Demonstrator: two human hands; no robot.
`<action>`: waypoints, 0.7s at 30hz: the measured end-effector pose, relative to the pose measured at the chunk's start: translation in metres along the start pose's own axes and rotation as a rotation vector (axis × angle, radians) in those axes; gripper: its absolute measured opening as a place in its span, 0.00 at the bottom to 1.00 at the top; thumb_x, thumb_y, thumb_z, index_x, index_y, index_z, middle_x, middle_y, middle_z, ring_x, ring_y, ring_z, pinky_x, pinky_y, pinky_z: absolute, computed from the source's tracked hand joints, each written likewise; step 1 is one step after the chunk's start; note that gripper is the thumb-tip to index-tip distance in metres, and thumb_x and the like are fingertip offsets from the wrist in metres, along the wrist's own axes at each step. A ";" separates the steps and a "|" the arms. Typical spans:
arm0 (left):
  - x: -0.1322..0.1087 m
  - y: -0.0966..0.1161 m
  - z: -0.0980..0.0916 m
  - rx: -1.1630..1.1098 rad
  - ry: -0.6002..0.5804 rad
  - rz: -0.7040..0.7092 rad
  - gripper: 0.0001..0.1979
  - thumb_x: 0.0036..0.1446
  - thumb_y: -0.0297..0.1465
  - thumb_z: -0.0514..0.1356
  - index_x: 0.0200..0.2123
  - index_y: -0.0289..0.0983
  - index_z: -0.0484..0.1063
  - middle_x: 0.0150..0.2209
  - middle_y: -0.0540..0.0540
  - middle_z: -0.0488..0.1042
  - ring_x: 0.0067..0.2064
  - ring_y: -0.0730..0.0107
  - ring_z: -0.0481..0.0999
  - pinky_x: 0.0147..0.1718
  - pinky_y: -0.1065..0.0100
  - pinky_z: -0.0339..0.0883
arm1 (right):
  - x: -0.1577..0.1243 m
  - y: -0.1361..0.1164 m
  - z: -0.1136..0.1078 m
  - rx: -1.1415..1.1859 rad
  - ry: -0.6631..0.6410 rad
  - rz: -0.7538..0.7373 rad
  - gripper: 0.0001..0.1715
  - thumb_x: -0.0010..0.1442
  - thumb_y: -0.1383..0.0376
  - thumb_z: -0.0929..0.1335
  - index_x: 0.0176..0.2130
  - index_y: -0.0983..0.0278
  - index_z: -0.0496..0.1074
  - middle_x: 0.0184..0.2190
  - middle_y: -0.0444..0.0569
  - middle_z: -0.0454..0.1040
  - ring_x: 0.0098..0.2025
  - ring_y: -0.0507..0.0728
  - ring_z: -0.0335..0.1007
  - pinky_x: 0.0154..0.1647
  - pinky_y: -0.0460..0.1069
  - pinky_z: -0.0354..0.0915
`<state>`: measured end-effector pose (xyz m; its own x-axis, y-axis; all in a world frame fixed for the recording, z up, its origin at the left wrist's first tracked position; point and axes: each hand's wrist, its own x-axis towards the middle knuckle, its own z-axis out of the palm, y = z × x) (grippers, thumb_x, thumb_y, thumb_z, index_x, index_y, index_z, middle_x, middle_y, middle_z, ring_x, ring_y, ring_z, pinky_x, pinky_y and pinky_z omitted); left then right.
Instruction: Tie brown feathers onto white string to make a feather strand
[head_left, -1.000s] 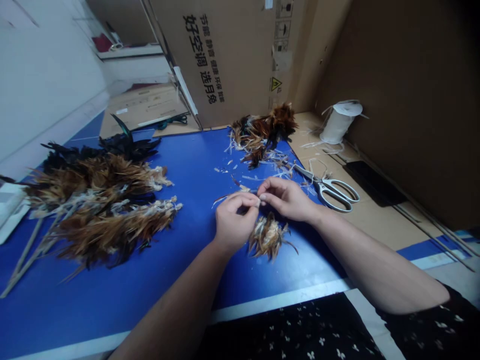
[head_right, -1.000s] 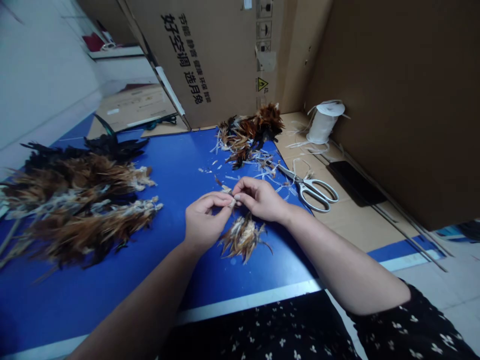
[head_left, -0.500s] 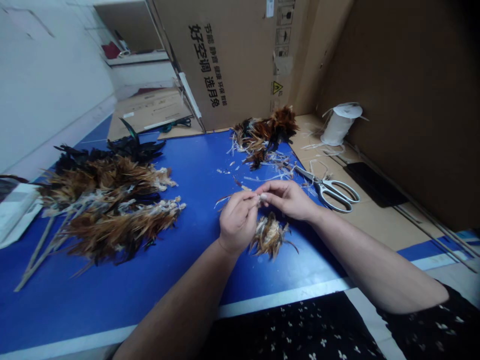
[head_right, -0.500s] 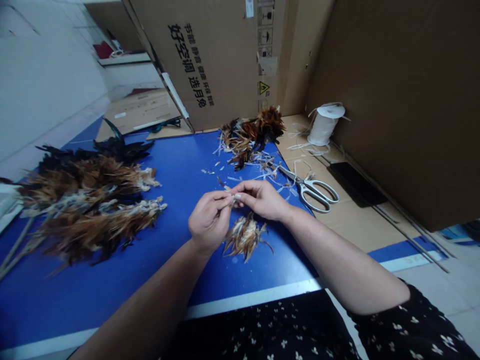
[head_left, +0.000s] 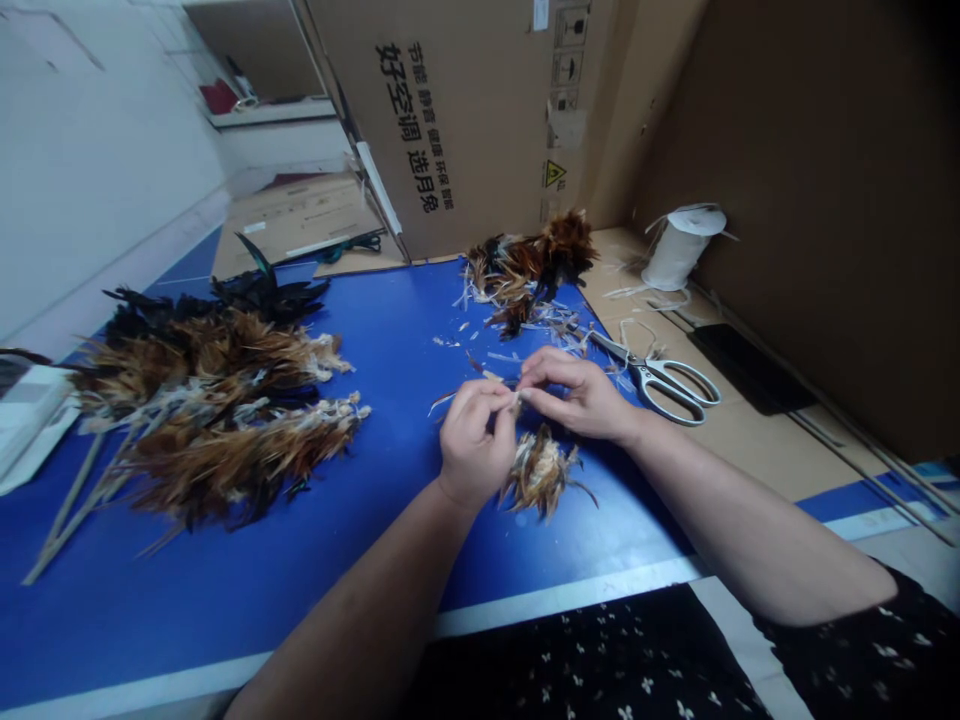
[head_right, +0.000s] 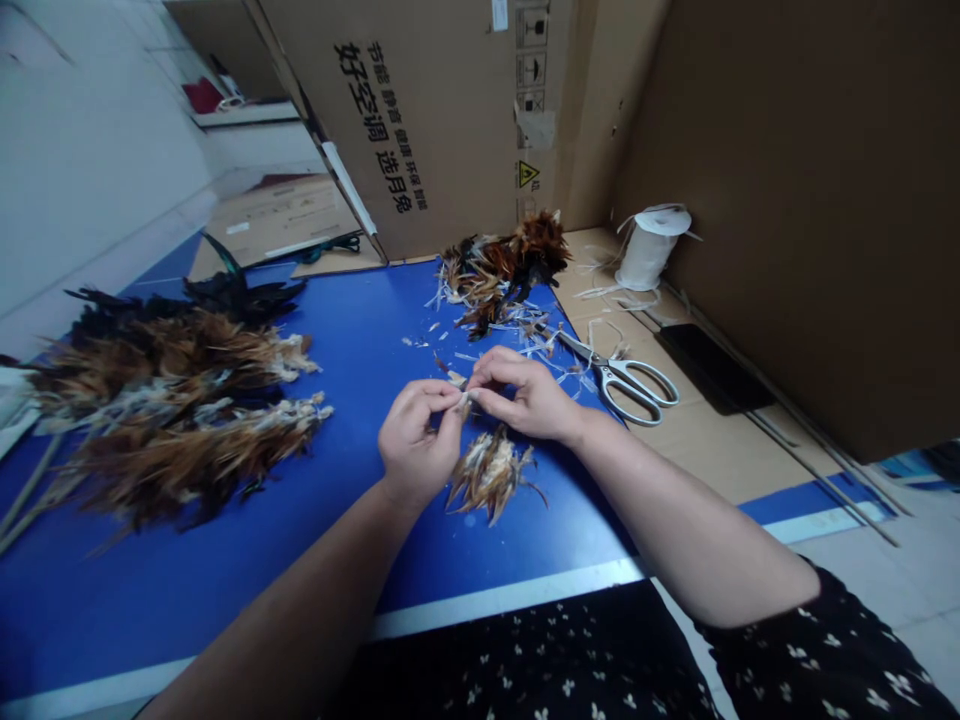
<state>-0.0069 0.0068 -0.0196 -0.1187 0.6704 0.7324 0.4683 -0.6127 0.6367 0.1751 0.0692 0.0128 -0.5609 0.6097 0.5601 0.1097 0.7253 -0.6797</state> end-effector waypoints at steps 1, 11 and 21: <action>0.000 0.000 0.000 0.002 0.009 -0.001 0.05 0.59 0.25 0.64 0.35 0.41 0.77 0.38 0.43 0.79 0.42 0.61 0.78 0.47 0.56 0.74 | -0.001 0.002 0.001 -0.051 0.029 -0.046 0.09 0.69 0.61 0.69 0.40 0.64 0.78 0.39 0.52 0.74 0.44 0.57 0.72 0.49 0.53 0.70; -0.002 -0.005 0.004 -0.203 0.120 -0.352 0.05 0.58 0.28 0.66 0.30 0.38 0.73 0.38 0.44 0.76 0.41 0.64 0.79 0.43 0.62 0.75 | -0.010 0.007 0.002 -0.475 0.013 -0.077 0.06 0.69 0.65 0.66 0.43 0.62 0.75 0.41 0.52 0.73 0.38 0.56 0.70 0.39 0.49 0.66; 0.008 0.005 0.003 -0.554 -0.067 -0.501 0.07 0.57 0.31 0.69 0.32 0.37 0.75 0.38 0.44 0.79 0.44 0.65 0.79 0.51 0.60 0.72 | -0.009 0.001 0.013 -0.646 -0.191 0.081 0.07 0.66 0.66 0.63 0.34 0.63 0.68 0.29 0.47 0.73 0.28 0.54 0.62 0.30 0.49 0.51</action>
<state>-0.0031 0.0100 -0.0114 -0.1394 0.9378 0.3180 -0.1394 -0.3365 0.9313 0.1691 0.0604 0.0008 -0.6591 0.6457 0.3855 0.5924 0.7616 -0.2628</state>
